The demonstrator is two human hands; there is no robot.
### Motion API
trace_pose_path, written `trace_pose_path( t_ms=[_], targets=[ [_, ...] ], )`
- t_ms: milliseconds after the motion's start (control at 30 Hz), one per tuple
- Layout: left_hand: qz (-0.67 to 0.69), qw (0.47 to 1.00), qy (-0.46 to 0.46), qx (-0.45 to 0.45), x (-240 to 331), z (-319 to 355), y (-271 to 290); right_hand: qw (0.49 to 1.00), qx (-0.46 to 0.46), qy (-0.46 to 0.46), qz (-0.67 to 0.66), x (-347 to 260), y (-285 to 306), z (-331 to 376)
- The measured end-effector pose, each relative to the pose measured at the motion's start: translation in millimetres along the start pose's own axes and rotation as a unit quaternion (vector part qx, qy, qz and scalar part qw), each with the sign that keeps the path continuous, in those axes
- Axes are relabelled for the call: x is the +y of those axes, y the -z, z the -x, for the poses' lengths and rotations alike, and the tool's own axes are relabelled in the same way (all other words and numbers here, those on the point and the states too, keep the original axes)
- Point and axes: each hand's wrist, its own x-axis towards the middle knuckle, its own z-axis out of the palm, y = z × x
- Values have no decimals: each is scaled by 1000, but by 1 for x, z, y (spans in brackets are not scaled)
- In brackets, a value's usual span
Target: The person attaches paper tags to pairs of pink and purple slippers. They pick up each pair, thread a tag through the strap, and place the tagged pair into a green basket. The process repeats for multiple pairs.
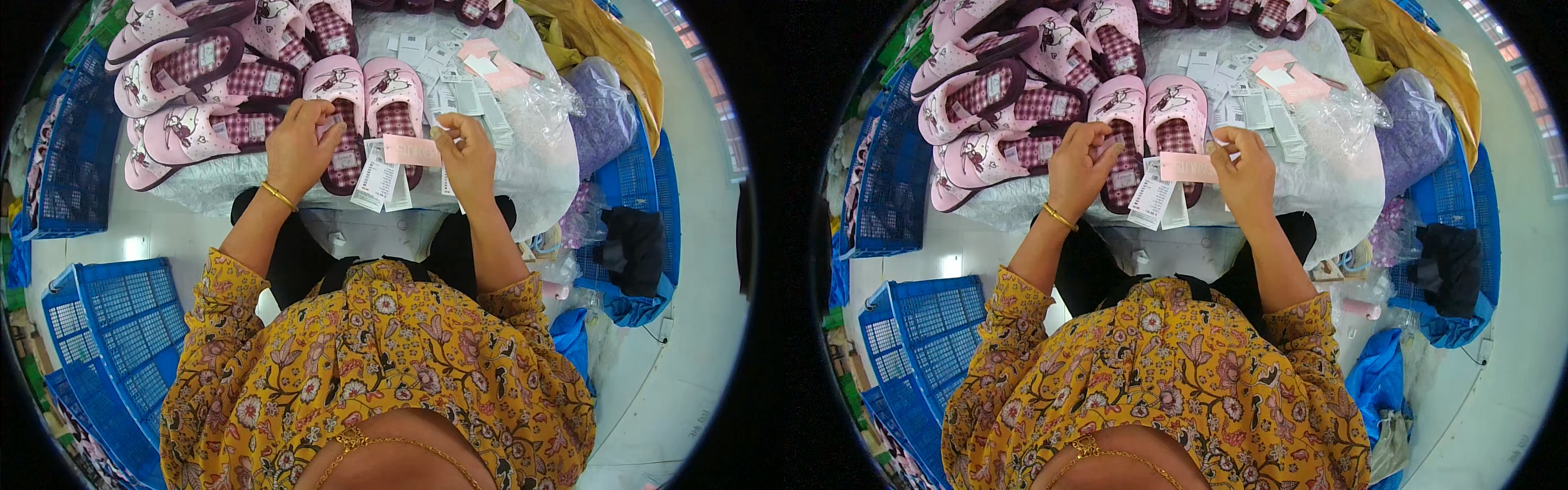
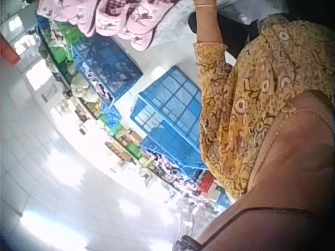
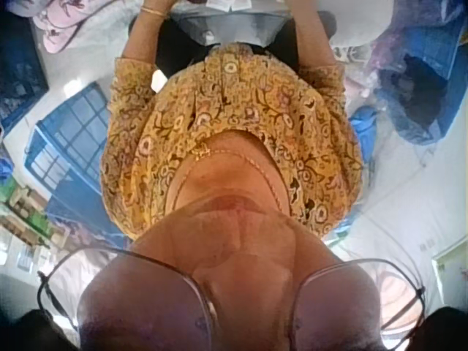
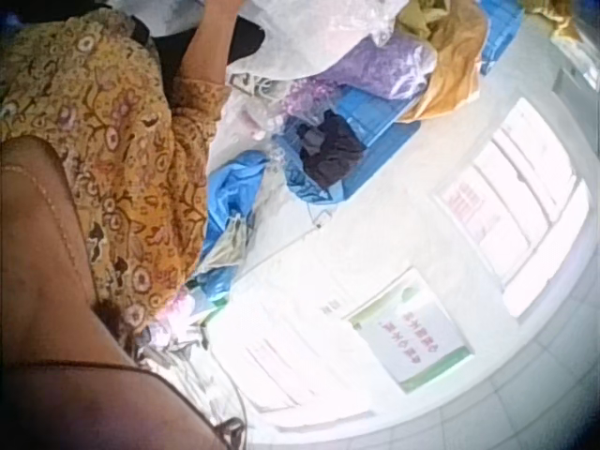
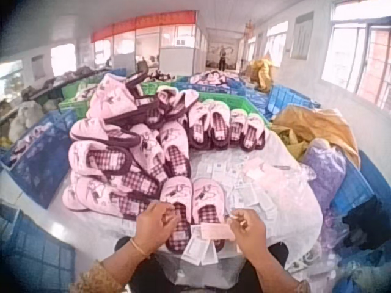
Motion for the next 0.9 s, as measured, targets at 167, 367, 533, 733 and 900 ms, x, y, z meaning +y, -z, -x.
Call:
trace_pose_path(
  t_ms=[167,367,533,733,900],
  targets=[
    [-57,998,-13,22,-6,-3,-2,1000,-18,-9,-15,-8,-1,-7],
    [-48,998,10,35,-11,-4,-4,994,-105,15,-26,-26,-16,-16],
    [-15,999,31,24,-15,-1,-5,980,-195,35,17,-33,-35,-22],
    [18,999,35,32,-24,3,-9,970,-202,56,123,-36,-56,-30],
    [23,998,32,40,-25,4,-12,963,-161,68,204,-47,-72,-36]
  ],
)
